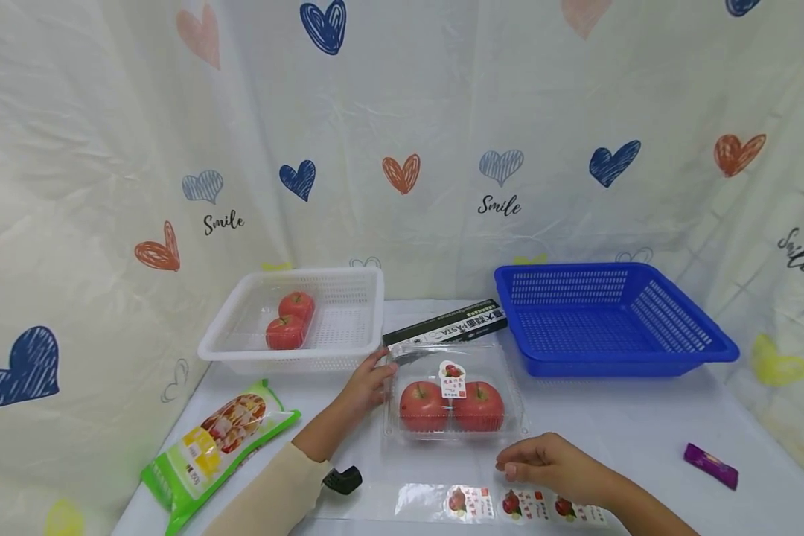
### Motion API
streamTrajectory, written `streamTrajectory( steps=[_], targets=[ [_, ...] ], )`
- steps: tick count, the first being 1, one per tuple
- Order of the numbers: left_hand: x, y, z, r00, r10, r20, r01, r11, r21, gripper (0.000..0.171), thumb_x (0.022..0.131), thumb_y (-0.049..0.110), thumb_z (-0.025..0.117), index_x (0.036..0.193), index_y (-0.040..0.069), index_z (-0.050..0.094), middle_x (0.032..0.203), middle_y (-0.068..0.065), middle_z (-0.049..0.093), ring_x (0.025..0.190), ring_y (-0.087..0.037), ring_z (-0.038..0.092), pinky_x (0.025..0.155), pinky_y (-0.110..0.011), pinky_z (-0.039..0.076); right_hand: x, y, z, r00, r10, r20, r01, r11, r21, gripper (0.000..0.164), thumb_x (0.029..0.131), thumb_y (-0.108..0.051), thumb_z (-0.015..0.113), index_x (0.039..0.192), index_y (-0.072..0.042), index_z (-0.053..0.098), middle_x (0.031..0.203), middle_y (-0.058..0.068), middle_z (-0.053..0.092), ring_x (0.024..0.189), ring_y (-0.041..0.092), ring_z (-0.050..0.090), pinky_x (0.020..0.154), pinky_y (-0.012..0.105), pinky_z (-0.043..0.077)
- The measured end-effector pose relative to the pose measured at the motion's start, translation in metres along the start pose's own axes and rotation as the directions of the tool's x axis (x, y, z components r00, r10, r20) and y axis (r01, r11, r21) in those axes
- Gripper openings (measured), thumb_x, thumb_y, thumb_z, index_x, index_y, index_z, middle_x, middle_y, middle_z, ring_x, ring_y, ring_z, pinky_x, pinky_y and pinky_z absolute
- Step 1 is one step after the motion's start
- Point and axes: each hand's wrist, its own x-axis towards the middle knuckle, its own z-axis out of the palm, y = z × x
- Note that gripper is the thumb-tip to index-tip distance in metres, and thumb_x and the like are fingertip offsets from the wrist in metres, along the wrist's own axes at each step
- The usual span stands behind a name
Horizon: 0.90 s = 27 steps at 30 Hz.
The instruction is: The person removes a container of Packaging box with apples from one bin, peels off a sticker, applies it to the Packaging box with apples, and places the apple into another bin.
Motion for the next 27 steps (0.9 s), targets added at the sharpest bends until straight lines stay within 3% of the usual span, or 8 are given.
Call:
streamTrajectory(
  steps=[4,7,11,15,20,27],
  targets=[
    [-0.003,0.0,-0.003,0.999,-0.015,0.036,0.017,0.999,-0.049,0.069,0.094,0.024,0.059,0.153,0.012,0.026,0.146,-0.02,0.04,0.129,-0.038,0.042,0.094,-0.043,0.047,0.001,0.004,0.002,1.0,0.002,-0.017,-0.002,1.0,-0.014,0.036,0.1,-0.02,0.056,0.126,0.005,0.06,0.121,0.017,0.064,0.109,0.026,0.062,0.085,0.033,0.052],
    [-0.008,0.0,-0.006,0.997,-0.008,0.073,0.011,1.0,-0.029,0.071,0.093,0.021,0.059,0.154,0.012,0.023,0.141,-0.024,0.042,0.123,-0.037,0.047,0.089,-0.04,0.05,0.001,0.005,0.002,1.0,0.008,-0.026,-0.009,1.0,-0.022,0.039,0.1,-0.021,0.056,0.129,0.005,0.057,0.123,0.019,0.062,0.112,0.031,0.06,0.087,0.034,0.052],
    [-0.014,0.001,-0.008,0.991,0.002,0.131,-0.006,1.0,0.029,0.07,0.093,0.018,0.057,0.154,0.011,0.022,0.133,-0.025,0.043,0.111,-0.032,0.053,0.081,-0.035,0.052,-0.001,0.003,0.0,0.998,0.041,-0.054,-0.043,0.998,-0.036,0.042,0.1,-0.024,0.056,0.13,0.006,0.056,0.124,0.018,0.062,0.114,0.028,0.059,0.088,0.035,0.052],
    [-0.019,0.002,-0.011,0.986,0.008,0.164,-0.029,0.992,0.125,0.069,0.092,0.017,0.059,0.152,0.008,0.024,0.12,-0.018,0.051,0.099,-0.022,0.056,0.075,-0.033,0.051,-0.003,0.002,-0.003,0.994,0.075,-0.08,-0.078,0.996,-0.037,0.043,0.1,-0.026,0.056,0.129,0.006,0.057,0.124,0.018,0.062,0.112,0.026,0.06,0.088,0.037,0.052],
    [-0.028,0.004,-0.015,0.986,0.002,0.168,-0.039,0.976,0.216,0.066,0.092,0.019,0.065,0.145,0.003,0.03,0.11,-0.011,0.059,0.092,-0.016,0.057,0.075,-0.037,0.052,-0.003,0.002,-0.007,0.993,0.069,-0.093,-0.071,0.997,-0.023,0.044,0.101,-0.024,0.055,0.129,0.01,0.055,0.121,0.02,0.063,0.103,0.028,0.063,0.084,0.036,0.053],
    [-0.042,0.009,-0.015,0.993,0.028,0.112,-0.054,0.971,0.234,0.053,0.098,0.043,0.056,0.124,-0.001,0.047,0.12,-0.015,0.062,0.105,-0.023,0.058,0.086,-0.039,0.052,-0.001,0.005,-0.013,0.989,0.043,-0.144,-0.046,0.999,-0.012,0.046,0.101,-0.02,0.054,0.131,0.015,0.048,0.123,0.026,0.059,0.097,0.032,0.064,0.078,0.034,0.054]
  ],
)
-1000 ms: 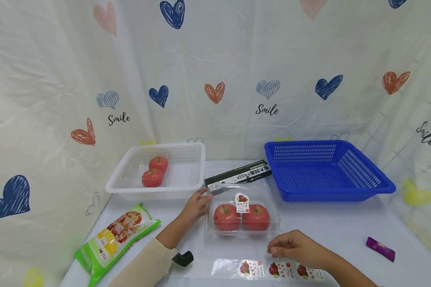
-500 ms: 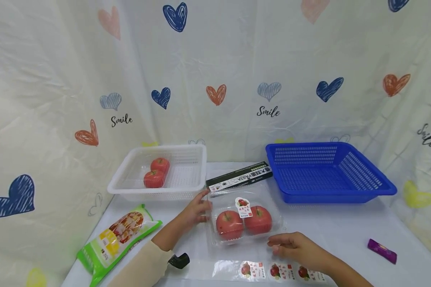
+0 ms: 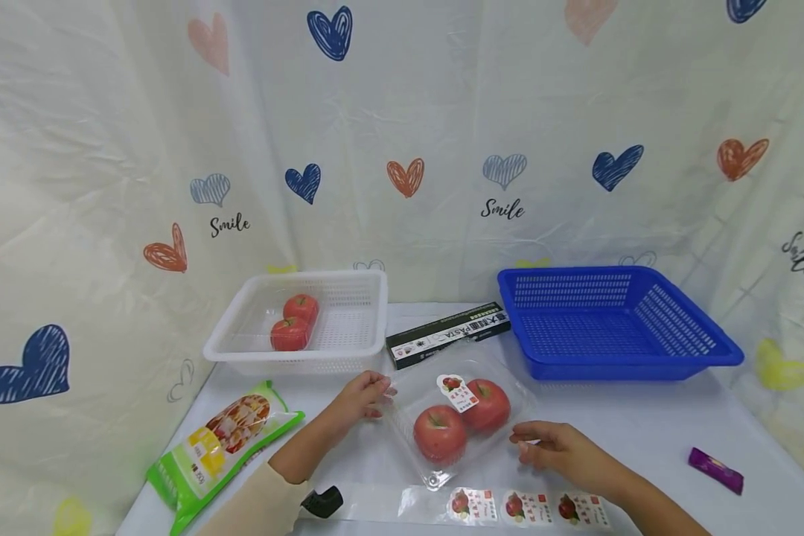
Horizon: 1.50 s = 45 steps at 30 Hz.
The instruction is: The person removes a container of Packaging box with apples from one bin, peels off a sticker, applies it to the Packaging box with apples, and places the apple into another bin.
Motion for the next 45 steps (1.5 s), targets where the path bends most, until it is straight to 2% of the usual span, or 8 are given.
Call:
streamTrajectory(
  steps=[4,10,19,26,33,37,40,45],
  targets=[
    [-0.003,0.003,0.002,0.999,-0.03,-0.013,0.03,0.999,-0.031,0.056,0.098,0.047,0.053,0.123,-0.003,0.05,0.117,-0.015,0.066,0.103,-0.024,0.062,0.085,-0.038,0.052,0.004,0.001,0.0,1.0,0.007,-0.03,-0.007,1.0,-0.003,0.051,0.1,-0.02,0.056,0.135,0.015,0.042,0.128,0.028,0.055,0.099,0.031,0.064,0.078,0.033,0.054],
    [-0.004,0.001,0.007,0.998,-0.049,0.026,0.05,0.997,-0.061,0.056,0.099,0.042,0.054,0.13,-0.005,0.052,0.104,-0.007,0.062,0.089,-0.017,0.06,0.078,-0.034,0.053,0.009,0.004,0.004,0.996,0.022,-0.084,-0.022,1.0,-0.002,0.059,0.101,-0.021,0.055,0.14,0.017,0.031,0.134,0.032,0.045,0.098,0.032,0.063,0.077,0.035,0.054],
    [-0.005,0.0,0.017,0.99,-0.087,0.112,0.096,0.992,-0.081,0.057,0.096,0.042,0.059,0.134,0.001,0.051,0.101,-0.007,0.06,0.083,-0.016,0.06,0.069,-0.028,0.053,0.017,-0.003,0.009,0.969,0.179,-0.168,-0.174,0.984,0.043,0.071,0.102,-0.033,0.051,0.146,0.012,0.018,0.144,0.035,0.031,0.104,0.031,0.06,0.08,0.04,0.054],
    [-0.007,-0.002,0.025,0.981,-0.104,0.167,0.119,0.989,-0.083,0.057,0.096,0.037,0.061,0.14,0.004,0.045,0.102,-0.009,0.064,0.081,-0.019,0.064,0.069,-0.032,0.055,0.03,-0.01,0.008,0.943,0.237,-0.234,-0.24,0.971,0.013,0.077,0.101,-0.039,0.051,0.147,0.012,0.015,0.143,0.035,0.031,0.102,0.029,0.057,0.078,0.039,0.054],
    [-0.007,-0.006,0.036,0.973,-0.127,0.193,0.151,0.982,-0.115,0.06,0.089,0.021,0.071,0.139,0.005,0.043,0.097,-0.01,0.067,0.079,-0.021,0.065,0.073,-0.038,0.056,0.042,-0.014,0.006,0.925,0.265,-0.273,-0.283,0.959,-0.028,0.09,0.094,-0.048,0.059,0.148,0.009,0.016,0.14,0.034,0.036,0.118,0.042,0.05,0.084,0.046,0.053],
    [-0.009,-0.004,0.042,0.972,-0.128,0.198,0.158,0.977,-0.144,0.056,0.088,0.017,0.072,0.135,0.004,0.043,0.093,-0.01,0.067,0.072,-0.02,0.064,0.068,-0.037,0.057,0.046,-0.02,0.003,0.915,0.282,-0.289,-0.31,0.949,-0.055,0.095,0.088,-0.05,0.067,0.148,0.007,0.02,0.124,0.025,0.047,0.1,0.031,0.055,0.077,0.042,0.054],
    [-0.011,-0.001,0.045,0.972,-0.135,0.19,0.165,0.974,-0.156,0.055,0.088,0.016,0.073,0.133,0.004,0.043,0.09,-0.009,0.067,0.069,-0.019,0.064,0.063,-0.036,0.057,0.048,-0.025,0.001,0.915,0.282,-0.289,-0.304,0.952,-0.032,0.095,0.086,-0.046,0.07,0.147,0.007,0.02,0.119,0.023,0.047,0.087,0.024,0.054,0.068,0.038,0.053],
    [-0.014,0.003,0.049,0.969,-0.136,0.206,0.171,0.971,-0.168,0.057,0.088,0.013,0.072,0.134,0.003,0.039,0.086,-0.007,0.066,0.067,-0.018,0.064,0.061,-0.035,0.057,0.049,-0.032,-0.004,0.918,0.269,-0.293,-0.284,0.959,-0.011,0.095,0.085,-0.042,0.073,0.147,0.008,0.021,0.132,0.033,0.039,0.092,0.032,0.055,0.066,0.04,0.054]
  ],
)
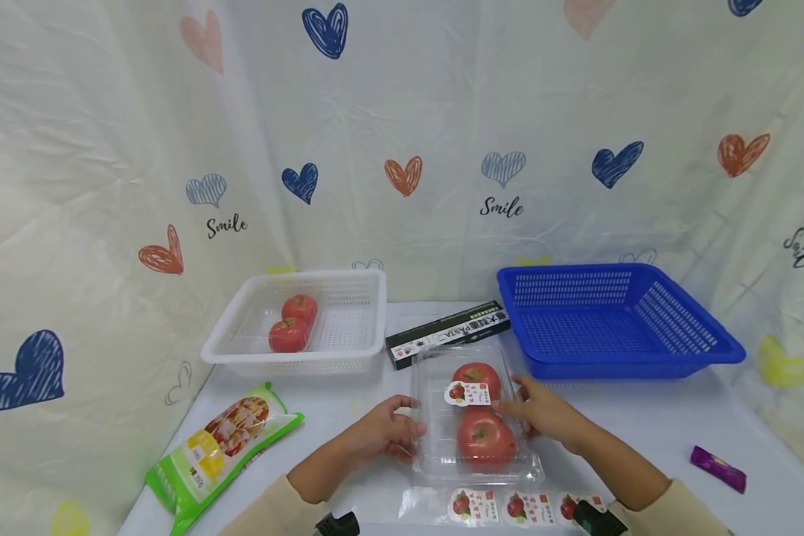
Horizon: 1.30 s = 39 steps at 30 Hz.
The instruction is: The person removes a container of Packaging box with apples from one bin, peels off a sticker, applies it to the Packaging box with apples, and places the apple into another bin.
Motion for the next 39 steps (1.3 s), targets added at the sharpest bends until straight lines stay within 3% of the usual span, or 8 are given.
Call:
streamTrajectory(
  steps=[3,5,10,19,23,27,32,39],
  targets=[
    [0.0,0.0,0.003,0.999,0.002,0.035,-0.001,1.0,-0.016,0.06,0.089,0.013,0.071,0.136,0.001,0.037,0.085,-0.006,0.065,0.068,-0.018,0.065,0.063,-0.036,0.057,0.001,-0.006,-0.005,1.0,-0.015,-0.023,0.014,0.999,-0.042,0.096,0.084,-0.044,0.074,0.147,0.009,0.023,0.133,0.035,0.039,0.1,0.036,0.054,0.068,0.04,0.055],
    [0.0,-0.001,0.005,0.999,0.003,0.047,-0.002,1.0,-0.023,0.06,0.089,0.014,0.071,0.136,0.0,0.036,0.086,-0.006,0.065,0.07,-0.019,0.067,0.063,-0.036,0.057,0.001,-0.011,-0.009,0.999,-0.033,-0.041,0.03,0.997,-0.073,0.095,0.084,-0.043,0.074,0.146,0.009,0.025,0.125,0.031,0.045,0.098,0.034,0.053,0.066,0.039,0.055],
    [0.004,-0.002,0.009,0.999,0.005,0.051,-0.004,1.0,-0.025,0.058,0.089,0.015,0.071,0.135,0.001,0.038,0.089,-0.008,0.066,0.073,-0.021,0.068,0.062,-0.034,0.057,0.0,-0.02,-0.017,0.995,-0.081,-0.053,0.076,0.992,-0.096,0.092,0.085,-0.038,0.074,0.146,0.011,0.026,0.101,0.017,0.047,0.068,0.023,0.051,0.056,0.036,0.049],
    [0.009,0.013,0.019,1.0,0.019,0.024,-0.018,1.0,-0.012,0.056,0.088,0.013,0.073,0.133,0.002,0.04,0.088,-0.01,0.068,0.074,-0.022,0.069,0.061,-0.034,0.057,-0.006,-0.028,-0.033,0.994,-0.088,-0.058,0.077,0.984,-0.162,0.092,0.086,-0.042,0.072,0.144,0.013,0.026,0.11,0.019,0.046,0.07,0.023,0.054,0.059,0.036,0.053],
    [0.012,0.021,0.019,1.0,0.018,0.019,-0.018,1.0,0.006,0.057,0.088,0.014,0.073,0.134,0.004,0.04,0.091,-0.011,0.069,0.076,-0.024,0.069,0.065,-0.037,0.058,-0.01,-0.04,-0.041,0.993,-0.091,-0.069,0.075,0.974,-0.214,0.093,0.086,-0.046,0.071,0.143,0.013,0.029,0.105,0.016,0.047,0.069,0.022,0.056,0.059,0.035,0.052],
    [0.017,0.023,0.018,0.998,0.033,0.055,-0.034,0.999,0.003,0.058,0.089,0.017,0.072,0.136,0.005,0.04,0.098,-0.013,0.069,0.08,-0.025,0.07,0.068,-0.038,0.058,-0.012,-0.052,-0.049,0.989,-0.12,-0.081,0.1,0.969,-0.224,0.082,0.088,-0.044,0.069,0.141,0.008,0.034,0.093,0.012,0.047,0.067,0.022,0.054,0.06,0.035,0.049],
    [0.023,0.03,0.016,0.991,0.078,0.111,-0.074,0.997,-0.037,0.057,0.091,0.019,0.071,0.137,0.006,0.04,0.104,-0.014,0.069,0.082,-0.026,0.07,0.071,-0.038,0.057,-0.014,-0.069,-0.061,0.983,-0.151,-0.1,0.121,0.958,-0.259,0.074,0.092,-0.042,0.062,0.141,0.005,0.033,0.093,0.013,0.05,0.075,0.024,0.053,0.064,0.035,0.045],
    [0.041,0.045,0.012,0.966,0.177,0.191,-0.161,0.982,-0.098,0.047,0.099,0.026,0.056,0.137,0.001,0.043,0.098,-0.015,0.062,0.077,-0.022,0.068,0.073,-0.038,0.057,-0.023,-0.095,-0.091,0.976,-0.181,-0.121,0.133,0.935,-0.328,0.076,0.097,-0.042,0.056,0.147,0.006,0.024,0.09,0.012,0.049,0.069,0.023,0.053,0.064,0.035,0.045]
  ],
)
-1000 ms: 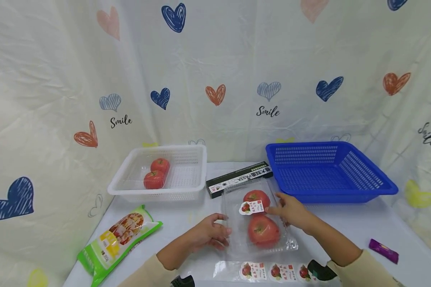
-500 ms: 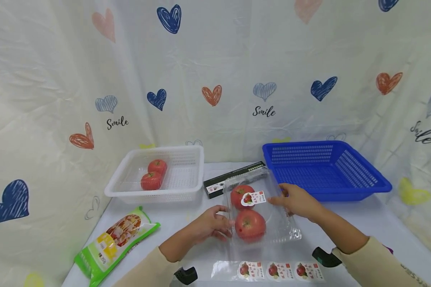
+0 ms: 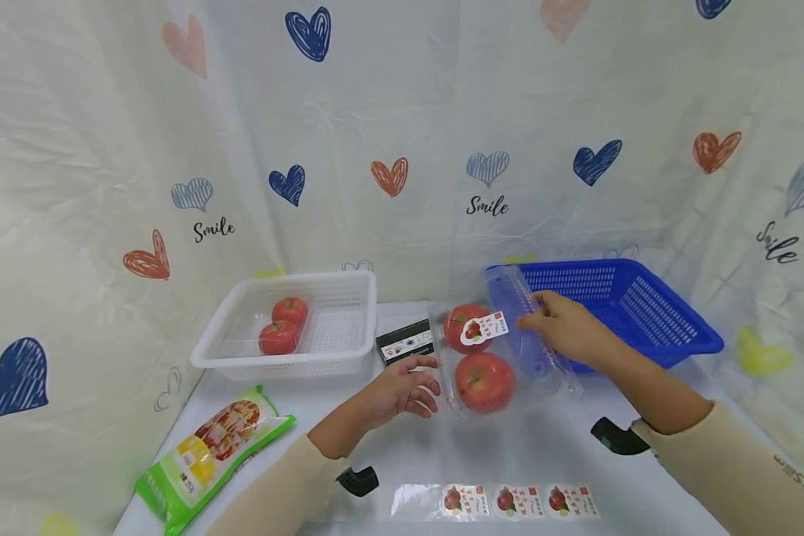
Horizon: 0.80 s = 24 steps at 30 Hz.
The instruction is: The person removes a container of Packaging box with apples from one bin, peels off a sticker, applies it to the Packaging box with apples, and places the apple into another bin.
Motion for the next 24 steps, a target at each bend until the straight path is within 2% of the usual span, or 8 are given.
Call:
streamTrajectory(
  steps=[2,6,8,11,14,20,24],
  targets=[
    [0.01,-0.002,-0.003,1.0,0.004,-0.011,-0.004,1.0,0.023,0.044,0.101,0.029,0.053,0.133,-0.001,0.047,0.095,-0.014,0.061,0.076,-0.022,0.068,0.072,-0.039,0.057,0.001,-0.003,-0.012,1.0,-0.001,-0.009,0.001,0.999,-0.032,0.078,0.097,-0.043,0.056,0.148,0.006,0.022,0.092,0.012,0.049,0.071,0.023,0.053,0.064,0.034,0.045],
    [0.035,-0.009,-0.005,0.997,-0.035,-0.062,0.041,0.995,0.096,0.035,0.1,0.027,0.056,0.123,0.0,0.056,0.093,-0.012,0.064,0.076,-0.024,0.069,0.072,-0.04,0.057,0.003,-0.004,-0.037,1.0,0.001,-0.014,-0.002,0.994,-0.105,0.083,0.096,-0.049,0.055,0.149,0.005,0.021,0.1,0.015,0.048,0.085,0.027,0.054,0.066,0.034,0.047],
    [0.048,-0.012,-0.002,0.996,-0.051,-0.075,0.06,0.99,0.129,0.033,0.098,0.024,0.059,0.121,-0.001,0.058,0.094,-0.014,0.065,0.077,-0.027,0.069,0.071,-0.042,0.057,0.005,-0.002,-0.049,1.0,-0.001,-0.018,-0.001,0.992,-0.128,0.083,0.096,-0.05,0.054,0.149,0.004,0.022,0.104,0.016,0.048,0.091,0.029,0.053,0.068,0.035,0.048],
    [0.066,-0.014,0.006,0.995,-0.073,-0.069,0.083,0.984,0.155,0.04,0.097,0.024,0.061,0.125,-0.004,0.055,0.097,-0.016,0.066,0.082,-0.028,0.07,0.073,-0.042,0.057,0.006,0.004,-0.066,1.0,-0.002,-0.027,-0.002,0.989,-0.148,0.081,0.095,-0.053,0.054,0.147,0.003,0.025,0.11,0.017,0.05,0.097,0.031,0.053,0.074,0.039,0.049],
    [0.084,-0.014,0.016,0.995,-0.082,-0.064,0.091,0.985,0.147,0.042,0.097,0.024,0.062,0.127,-0.005,0.053,0.102,-0.019,0.066,0.085,-0.029,0.07,0.073,-0.042,0.057,0.008,0.011,-0.082,1.0,0.001,-0.026,-0.005,0.989,-0.15,0.078,0.096,-0.053,0.053,0.145,0.003,0.028,0.115,0.021,0.05,0.101,0.035,0.051,0.078,0.045,0.049],
    [0.118,-0.017,0.037,0.99,-0.077,-0.12,0.084,0.995,0.061,0.025,0.093,0.022,0.067,0.112,0.006,0.061,0.111,-0.026,0.064,0.084,-0.028,0.07,0.07,-0.039,0.058,0.014,0.026,-0.112,1.0,0.008,-0.006,-0.009,0.986,-0.164,0.08,0.097,-0.051,0.051,0.145,0.008,0.025,0.125,0.03,0.047,0.111,0.045,0.048,0.089,0.061,0.044],
    [0.137,-0.017,0.05,0.986,-0.073,-0.15,0.079,0.996,0.032,0.028,0.091,0.026,0.07,0.109,0.007,0.06,0.113,-0.027,0.064,0.085,-0.03,0.07,0.069,-0.038,0.058,0.02,0.039,-0.128,0.999,0.043,0.012,-0.041,0.988,-0.15,0.085,0.098,-0.049,0.051,0.146,0.012,0.018,0.135,0.037,0.036,0.12,0.054,0.039,0.092,0.067,0.039]
  ],
)
